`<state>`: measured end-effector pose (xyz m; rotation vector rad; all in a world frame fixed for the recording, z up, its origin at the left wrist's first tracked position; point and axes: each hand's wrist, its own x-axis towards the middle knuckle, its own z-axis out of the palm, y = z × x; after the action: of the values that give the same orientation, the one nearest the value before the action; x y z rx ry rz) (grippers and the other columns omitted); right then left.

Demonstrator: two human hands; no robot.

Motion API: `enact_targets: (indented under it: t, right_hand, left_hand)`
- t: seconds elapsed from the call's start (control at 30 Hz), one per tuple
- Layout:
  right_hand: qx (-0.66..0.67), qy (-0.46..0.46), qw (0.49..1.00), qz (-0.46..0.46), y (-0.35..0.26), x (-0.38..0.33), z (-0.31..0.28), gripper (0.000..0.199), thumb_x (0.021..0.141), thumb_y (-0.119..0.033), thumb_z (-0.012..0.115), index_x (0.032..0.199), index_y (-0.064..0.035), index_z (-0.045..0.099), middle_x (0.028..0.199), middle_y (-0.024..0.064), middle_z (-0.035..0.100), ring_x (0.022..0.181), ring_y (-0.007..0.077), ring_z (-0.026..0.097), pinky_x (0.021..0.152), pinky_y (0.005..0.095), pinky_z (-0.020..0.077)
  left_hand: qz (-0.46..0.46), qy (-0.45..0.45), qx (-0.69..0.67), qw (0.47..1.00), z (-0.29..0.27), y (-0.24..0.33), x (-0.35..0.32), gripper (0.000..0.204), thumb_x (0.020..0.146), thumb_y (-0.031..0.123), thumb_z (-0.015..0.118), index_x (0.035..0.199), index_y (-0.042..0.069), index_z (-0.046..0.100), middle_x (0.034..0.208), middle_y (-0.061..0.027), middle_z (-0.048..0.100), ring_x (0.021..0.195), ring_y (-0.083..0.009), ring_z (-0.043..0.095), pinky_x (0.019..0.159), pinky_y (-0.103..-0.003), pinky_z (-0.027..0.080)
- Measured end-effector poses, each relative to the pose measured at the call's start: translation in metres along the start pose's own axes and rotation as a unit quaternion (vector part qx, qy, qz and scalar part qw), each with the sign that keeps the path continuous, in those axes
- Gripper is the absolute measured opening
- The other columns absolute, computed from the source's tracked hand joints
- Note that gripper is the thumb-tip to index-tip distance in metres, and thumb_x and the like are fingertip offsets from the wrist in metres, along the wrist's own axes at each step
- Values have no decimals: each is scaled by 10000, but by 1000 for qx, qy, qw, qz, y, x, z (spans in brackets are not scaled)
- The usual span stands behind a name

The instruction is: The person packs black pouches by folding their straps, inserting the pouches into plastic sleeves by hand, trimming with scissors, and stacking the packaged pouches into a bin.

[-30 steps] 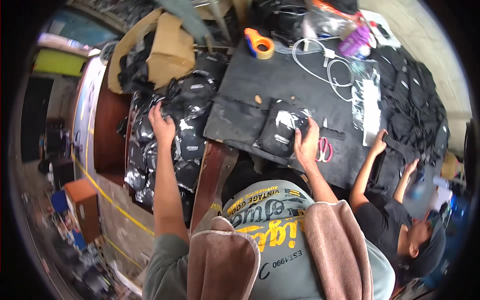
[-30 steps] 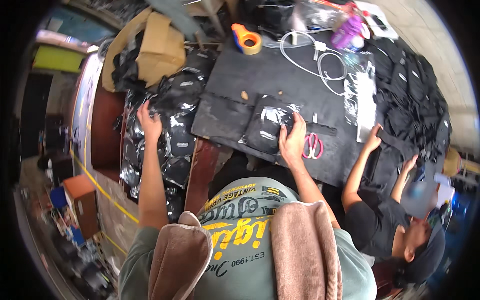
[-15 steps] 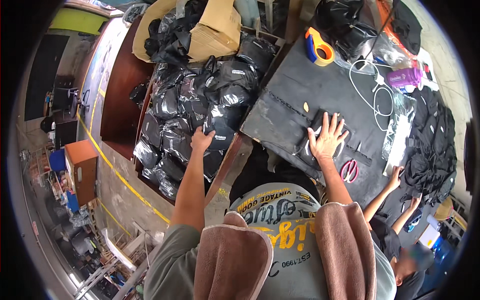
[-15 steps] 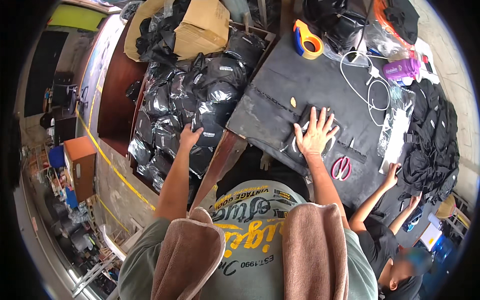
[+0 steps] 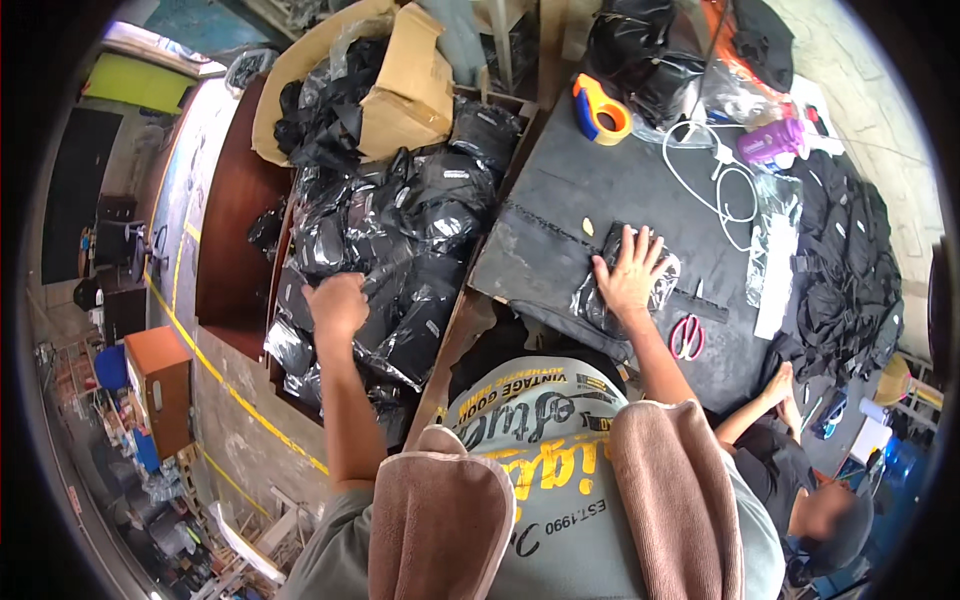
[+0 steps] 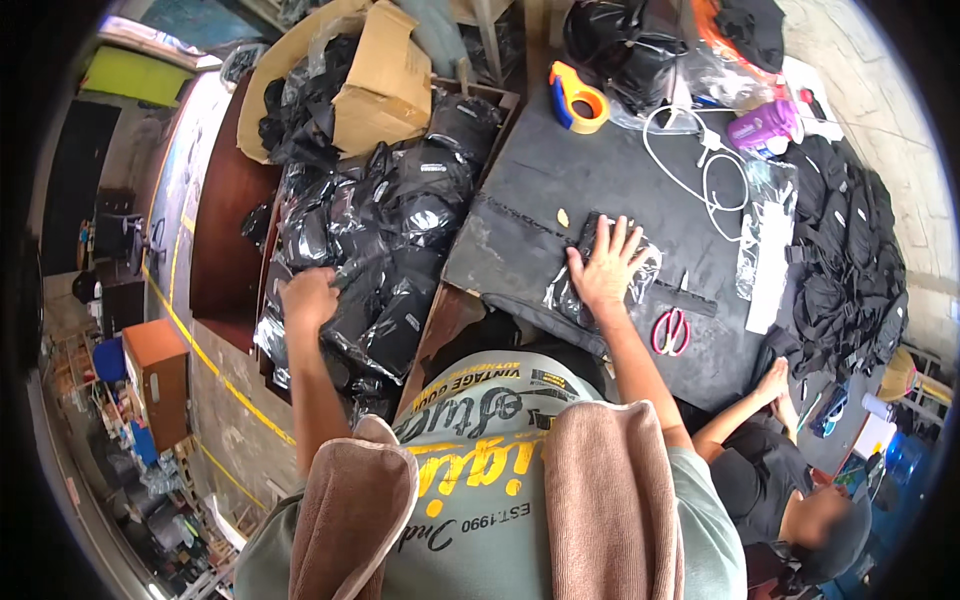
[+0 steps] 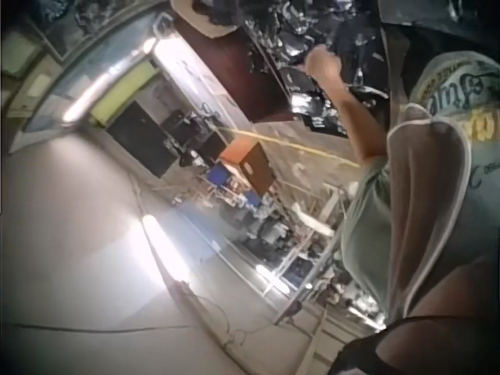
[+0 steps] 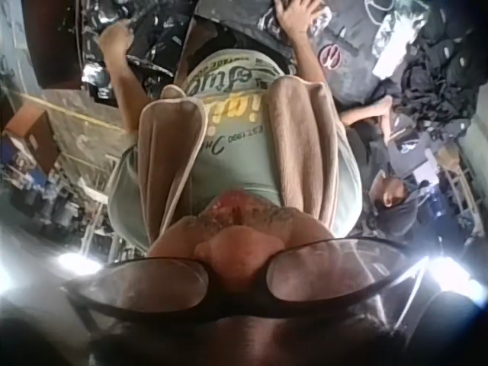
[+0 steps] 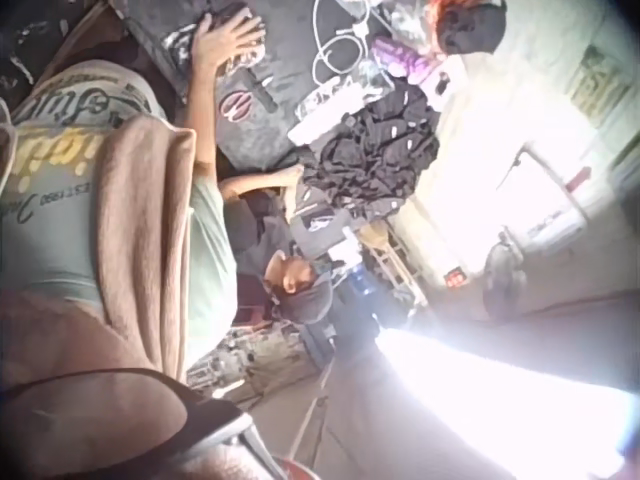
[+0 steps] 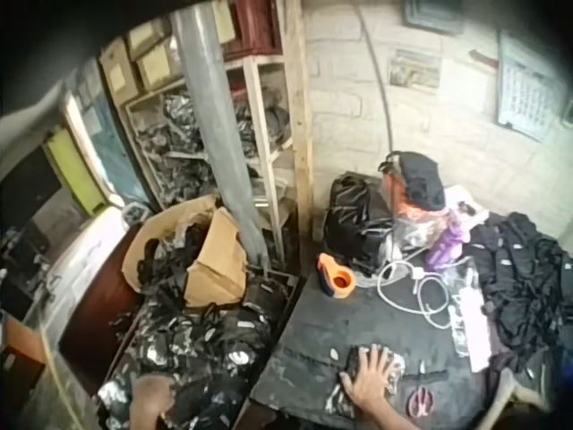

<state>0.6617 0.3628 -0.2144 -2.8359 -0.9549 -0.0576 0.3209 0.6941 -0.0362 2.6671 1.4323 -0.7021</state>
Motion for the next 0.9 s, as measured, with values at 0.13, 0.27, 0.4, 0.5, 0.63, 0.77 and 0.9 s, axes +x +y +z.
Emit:
enact_targets:
  t: [0.13,0.27,0.4,0.5,0.63,0.77,0.9]
  right_hand:
    - [237,-25,949,-208,-79,2,-127,912,811,-383,860,1565,-77,448,1647,217,403,1568,444,299,1244,709,152]
    - [331,-80,872,-352,-101,-20,-170,591,820,-254,831,1332,-26,640,1164,201,732,1142,379,694,1078,536,481]
    - [385,20,920,-72,-26,-32,-140,449,916,-166,778,1309,14,658,1088,209,748,923,331,755,807,392,603]
    - [610,19,774,168,34,-54,-97,370,1029,-151,696,1332,51,627,1126,118,760,976,155,708,855,316,571]
    - [670,79,702,229,71,-80,-39,291,1067,-130,628,1295,52,616,1147,105,750,1027,138,677,935,303,532]
    - [404,77,872,265,73,-93,-28,452,988,-173,720,1358,46,581,1209,211,683,1119,308,661,987,407,515]
    - [231,147,946,174,53,-77,-66,802,841,-159,819,1541,-23,453,1419,237,528,1320,419,511,1121,505,407]
  left_hand:
    - [230,88,12,969,-70,55,-33,83,788,139,805,864,166,791,926,-52,761,997,-270,720,985,-563,412]
    - [438,97,-69,891,-117,151,-50,160,855,211,807,1008,165,794,1027,-43,705,1156,-309,647,1164,-630,338]
    - [393,409,-272,777,-94,234,-30,373,882,175,788,1243,123,709,1332,-144,606,1258,-365,575,1103,-527,430]
    - [332,266,-394,815,-29,272,-10,568,911,247,788,1402,33,598,1305,-195,629,1180,-377,625,1017,-472,503]
    - [278,-77,-456,842,70,323,0,629,940,380,767,1393,-17,587,1077,-171,721,1016,-348,712,910,-459,562]
    - [284,-101,-394,868,100,344,-6,478,907,314,787,1264,32,638,978,-135,736,954,-314,730,869,-451,571]
    - [271,-137,-435,847,98,337,-6,401,878,221,794,1180,11,635,952,-132,726,920,-283,726,840,-421,572]
